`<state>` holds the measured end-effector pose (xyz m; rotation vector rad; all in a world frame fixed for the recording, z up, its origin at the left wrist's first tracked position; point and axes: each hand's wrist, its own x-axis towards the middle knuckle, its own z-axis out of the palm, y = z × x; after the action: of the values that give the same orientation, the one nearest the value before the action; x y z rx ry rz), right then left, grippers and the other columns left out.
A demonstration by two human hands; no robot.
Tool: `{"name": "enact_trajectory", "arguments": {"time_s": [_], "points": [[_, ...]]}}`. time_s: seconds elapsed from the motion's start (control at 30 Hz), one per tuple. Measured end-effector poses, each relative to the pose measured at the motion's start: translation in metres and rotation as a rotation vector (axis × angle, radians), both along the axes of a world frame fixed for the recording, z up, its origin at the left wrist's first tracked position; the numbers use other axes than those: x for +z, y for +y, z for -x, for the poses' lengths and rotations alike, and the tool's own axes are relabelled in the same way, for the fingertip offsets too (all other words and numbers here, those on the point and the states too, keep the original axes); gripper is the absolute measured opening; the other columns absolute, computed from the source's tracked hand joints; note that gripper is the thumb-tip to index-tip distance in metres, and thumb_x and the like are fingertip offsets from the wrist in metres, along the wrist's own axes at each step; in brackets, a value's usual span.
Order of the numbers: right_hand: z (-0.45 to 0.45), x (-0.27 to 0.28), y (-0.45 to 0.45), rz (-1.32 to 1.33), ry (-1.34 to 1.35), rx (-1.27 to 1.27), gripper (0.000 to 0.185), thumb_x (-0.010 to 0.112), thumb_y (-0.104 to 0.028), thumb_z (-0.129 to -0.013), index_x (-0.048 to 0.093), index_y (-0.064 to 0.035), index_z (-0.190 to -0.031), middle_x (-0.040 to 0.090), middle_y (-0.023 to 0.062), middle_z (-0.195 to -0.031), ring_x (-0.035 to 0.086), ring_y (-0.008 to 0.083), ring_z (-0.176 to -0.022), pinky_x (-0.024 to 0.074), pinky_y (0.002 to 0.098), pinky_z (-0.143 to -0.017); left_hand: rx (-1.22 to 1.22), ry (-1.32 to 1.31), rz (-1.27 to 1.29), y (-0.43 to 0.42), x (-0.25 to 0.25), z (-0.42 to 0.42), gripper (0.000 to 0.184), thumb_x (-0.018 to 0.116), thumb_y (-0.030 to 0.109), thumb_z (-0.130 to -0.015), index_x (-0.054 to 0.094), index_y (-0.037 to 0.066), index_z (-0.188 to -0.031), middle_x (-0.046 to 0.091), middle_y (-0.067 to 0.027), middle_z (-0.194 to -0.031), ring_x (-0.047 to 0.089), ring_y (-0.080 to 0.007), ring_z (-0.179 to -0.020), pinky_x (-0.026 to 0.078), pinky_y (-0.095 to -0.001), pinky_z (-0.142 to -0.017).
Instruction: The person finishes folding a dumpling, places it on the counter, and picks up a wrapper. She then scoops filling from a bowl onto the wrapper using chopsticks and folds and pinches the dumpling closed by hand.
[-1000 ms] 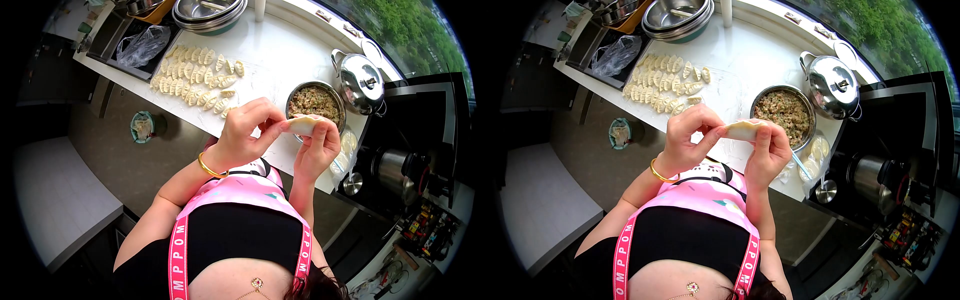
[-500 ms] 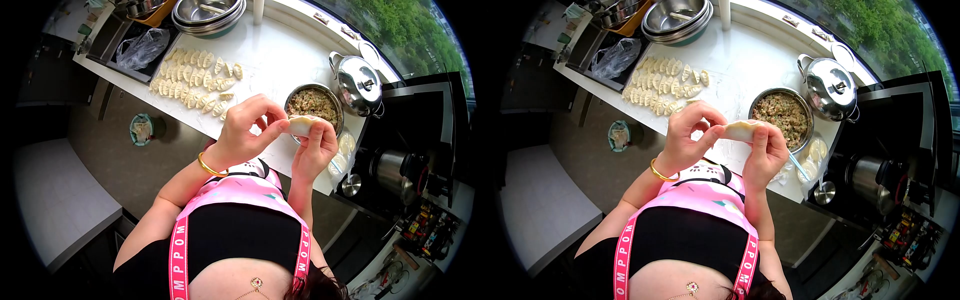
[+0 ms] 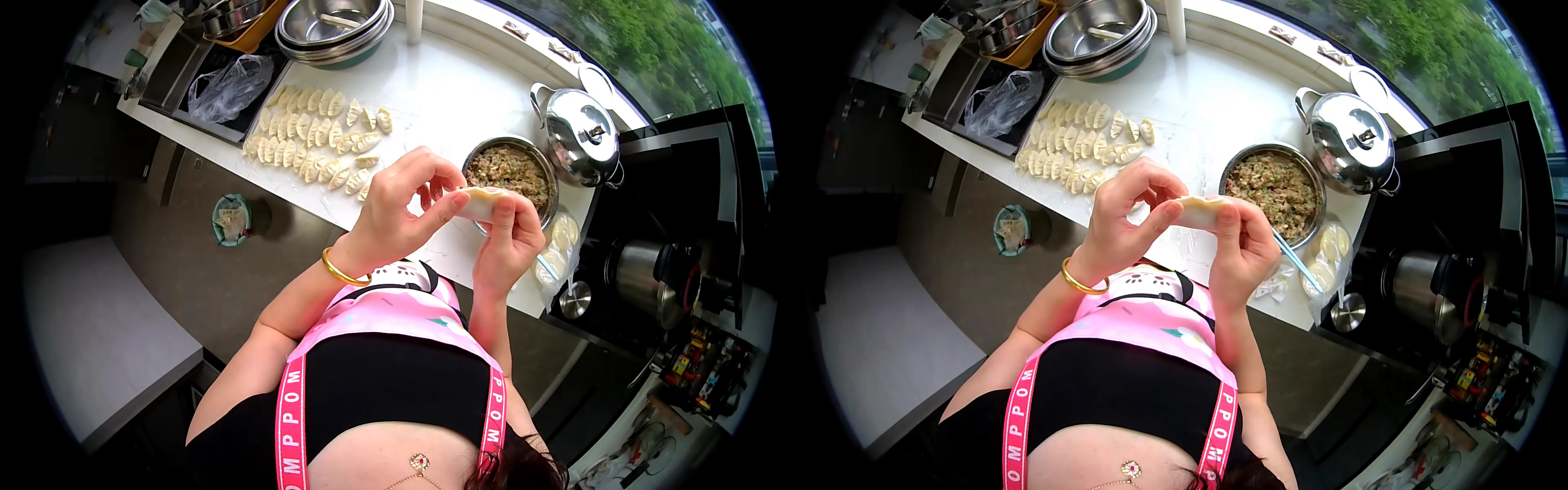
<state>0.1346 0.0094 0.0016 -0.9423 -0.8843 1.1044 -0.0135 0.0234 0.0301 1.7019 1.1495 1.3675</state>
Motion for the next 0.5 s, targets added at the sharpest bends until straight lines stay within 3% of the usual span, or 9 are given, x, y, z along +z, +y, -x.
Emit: {"name": "enact_trajectory", "arguments": {"time_s": [0.37,0.5], "points": [[0.0013,-0.0007,-0.0061,-0.037,-0.248,0.004,0.016,0.063,-0.012,-0.095,0.066,0.0032,-0.098,0.063,0.0009,-0.081,0.051,0.0019,-0.069,0.0399,0.0150,-0.060,0.023,0.094,-0.096,0.0015,0.0003,-0.0039,0.006,0.067,0.001,-0.081,0.061,0.002,-0.081,0.056,-0.0051,-0.074,0.055,-0.0141,-0.060,0.042,-0.0266,-0.051],[0.0038,0.0011,-0.0072,-0.012,-0.168,0.029,0.014,0.064,-0.008,-0.094,0.064,0.0039,-0.100,0.064,0.0021,-0.083,0.054,0.0031,-0.070,0.0425,0.0154,-0.062,0.056,0.054,-0.076,0.0001,-0.0009,-0.0027,0.006,0.066,0.002,-0.081,0.060,0.003,-0.082,0.057,-0.0054,-0.074,0.055,-0.0148,-0.061,0.043,-0.0269,-0.052]]}}
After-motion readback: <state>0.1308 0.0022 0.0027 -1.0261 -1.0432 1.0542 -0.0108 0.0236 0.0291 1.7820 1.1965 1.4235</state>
